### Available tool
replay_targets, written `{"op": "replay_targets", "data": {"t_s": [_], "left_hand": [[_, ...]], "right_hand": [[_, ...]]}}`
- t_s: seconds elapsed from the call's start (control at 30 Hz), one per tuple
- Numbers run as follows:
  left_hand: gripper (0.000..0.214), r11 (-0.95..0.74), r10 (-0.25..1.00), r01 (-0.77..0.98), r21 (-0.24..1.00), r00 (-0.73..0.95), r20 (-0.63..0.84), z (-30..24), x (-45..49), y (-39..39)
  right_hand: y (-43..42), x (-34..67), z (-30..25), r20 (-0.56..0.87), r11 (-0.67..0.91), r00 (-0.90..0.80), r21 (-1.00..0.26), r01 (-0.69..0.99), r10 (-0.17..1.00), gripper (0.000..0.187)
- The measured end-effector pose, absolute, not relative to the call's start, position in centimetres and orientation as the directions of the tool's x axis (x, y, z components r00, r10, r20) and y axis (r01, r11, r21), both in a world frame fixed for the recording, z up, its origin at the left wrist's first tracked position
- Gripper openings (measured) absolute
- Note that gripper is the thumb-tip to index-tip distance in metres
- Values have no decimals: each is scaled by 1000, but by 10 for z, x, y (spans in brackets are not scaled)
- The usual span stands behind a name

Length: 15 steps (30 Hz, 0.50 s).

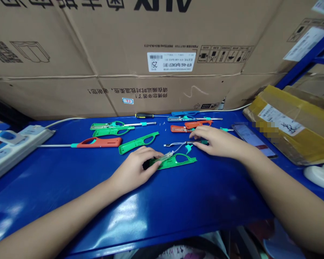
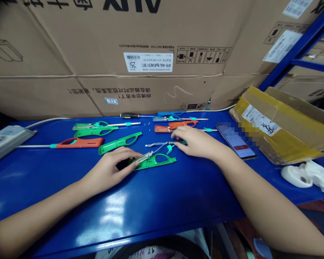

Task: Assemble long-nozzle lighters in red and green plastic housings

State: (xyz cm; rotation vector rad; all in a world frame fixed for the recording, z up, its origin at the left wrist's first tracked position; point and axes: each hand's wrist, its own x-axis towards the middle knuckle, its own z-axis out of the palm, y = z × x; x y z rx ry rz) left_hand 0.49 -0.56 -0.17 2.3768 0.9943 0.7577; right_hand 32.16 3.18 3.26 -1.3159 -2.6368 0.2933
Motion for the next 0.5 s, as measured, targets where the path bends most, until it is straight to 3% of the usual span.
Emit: {"op": "replay_targets", "data": {"t_s": [0.17, 0.3, 0.5], "left_hand": [[23, -555, 822, 507, 659, 453, 344, -4, 2, 0], [26, -573, 820, 537, 619, 390, 420, 1, 0, 4], [25, -707, 707, 542, 455, 567, 423, 6, 1, -1]], "right_hand": [[29, 322, 37, 138, 655, -643, -247, 714, 753, 14], [26, 318, 39, 113, 689, -686, -256, 678, 718, 10], [26, 314, 33, 94, 691, -694, -260, 675, 713, 16]]}}
